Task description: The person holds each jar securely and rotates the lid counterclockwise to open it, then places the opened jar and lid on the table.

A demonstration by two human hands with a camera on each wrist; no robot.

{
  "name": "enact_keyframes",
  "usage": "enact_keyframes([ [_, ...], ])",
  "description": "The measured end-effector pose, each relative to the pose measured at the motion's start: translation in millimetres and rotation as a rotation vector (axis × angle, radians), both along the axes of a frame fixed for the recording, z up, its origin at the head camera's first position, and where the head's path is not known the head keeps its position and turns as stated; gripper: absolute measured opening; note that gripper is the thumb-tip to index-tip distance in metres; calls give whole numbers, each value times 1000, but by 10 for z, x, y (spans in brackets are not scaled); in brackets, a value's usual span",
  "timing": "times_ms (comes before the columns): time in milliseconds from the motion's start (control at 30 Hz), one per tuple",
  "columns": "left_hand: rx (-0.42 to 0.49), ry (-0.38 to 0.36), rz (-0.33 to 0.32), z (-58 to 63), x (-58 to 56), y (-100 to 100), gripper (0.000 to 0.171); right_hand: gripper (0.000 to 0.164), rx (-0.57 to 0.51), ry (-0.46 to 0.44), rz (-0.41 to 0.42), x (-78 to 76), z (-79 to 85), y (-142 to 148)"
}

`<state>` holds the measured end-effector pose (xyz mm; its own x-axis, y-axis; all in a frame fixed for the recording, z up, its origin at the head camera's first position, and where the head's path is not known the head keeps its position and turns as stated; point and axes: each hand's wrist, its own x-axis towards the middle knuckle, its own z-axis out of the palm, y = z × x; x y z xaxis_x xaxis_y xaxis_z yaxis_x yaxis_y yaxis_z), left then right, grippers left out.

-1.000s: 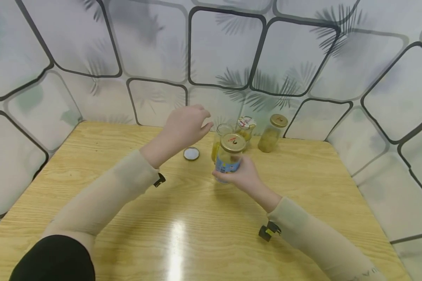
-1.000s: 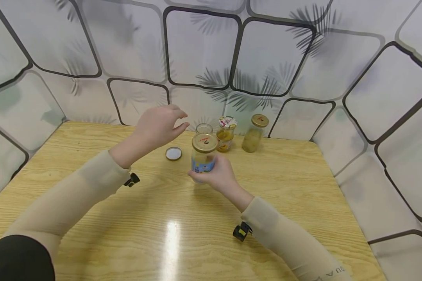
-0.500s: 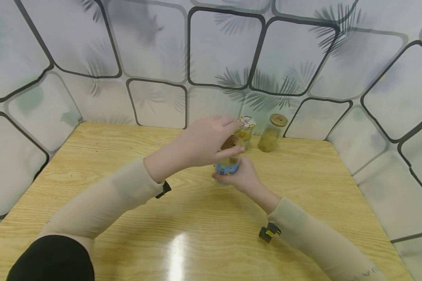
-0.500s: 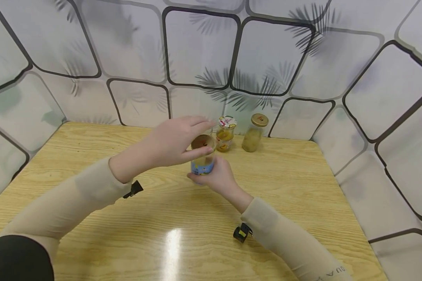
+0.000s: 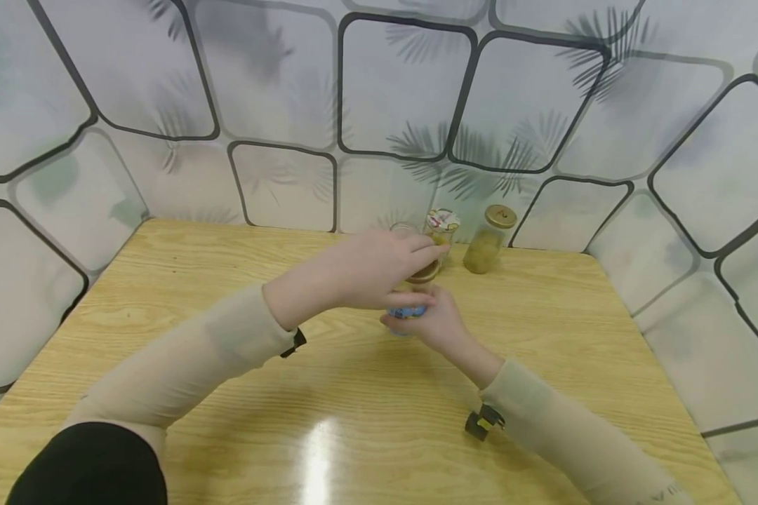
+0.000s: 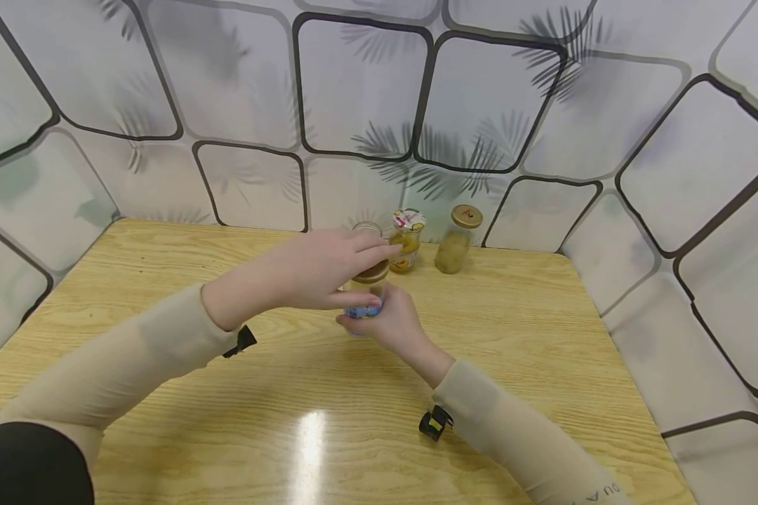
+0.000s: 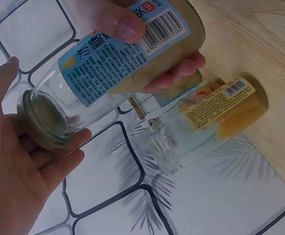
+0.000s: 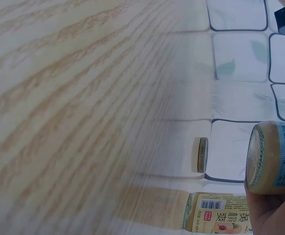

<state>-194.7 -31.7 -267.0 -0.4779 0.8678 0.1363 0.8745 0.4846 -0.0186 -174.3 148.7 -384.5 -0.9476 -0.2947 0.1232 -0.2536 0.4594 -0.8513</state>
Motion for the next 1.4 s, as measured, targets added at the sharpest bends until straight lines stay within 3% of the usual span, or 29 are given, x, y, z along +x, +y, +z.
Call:
enact_keyframes([
  [233,1,-15,-10,-32,-12,1,65,32,-15,-1,7,22,-38,10],
  [500,-7,-36,-7,18,-20,16,56,52,-12,-2,14,28,-35,18],
  [933,40,-31,24,50,10,30,60,51,-45,9,25,10,-46,26],
  [1033,74,-8,20,40,10,35,58,52,-40,17,27,17,-51,28],
  [1267,203,145,5,-51,-18,43,40,47,-85,-17,26,42,-38,18],
  [1400,225,193,68,-67,6,69,46,54,-82,-30,30,51,-46,20],
])
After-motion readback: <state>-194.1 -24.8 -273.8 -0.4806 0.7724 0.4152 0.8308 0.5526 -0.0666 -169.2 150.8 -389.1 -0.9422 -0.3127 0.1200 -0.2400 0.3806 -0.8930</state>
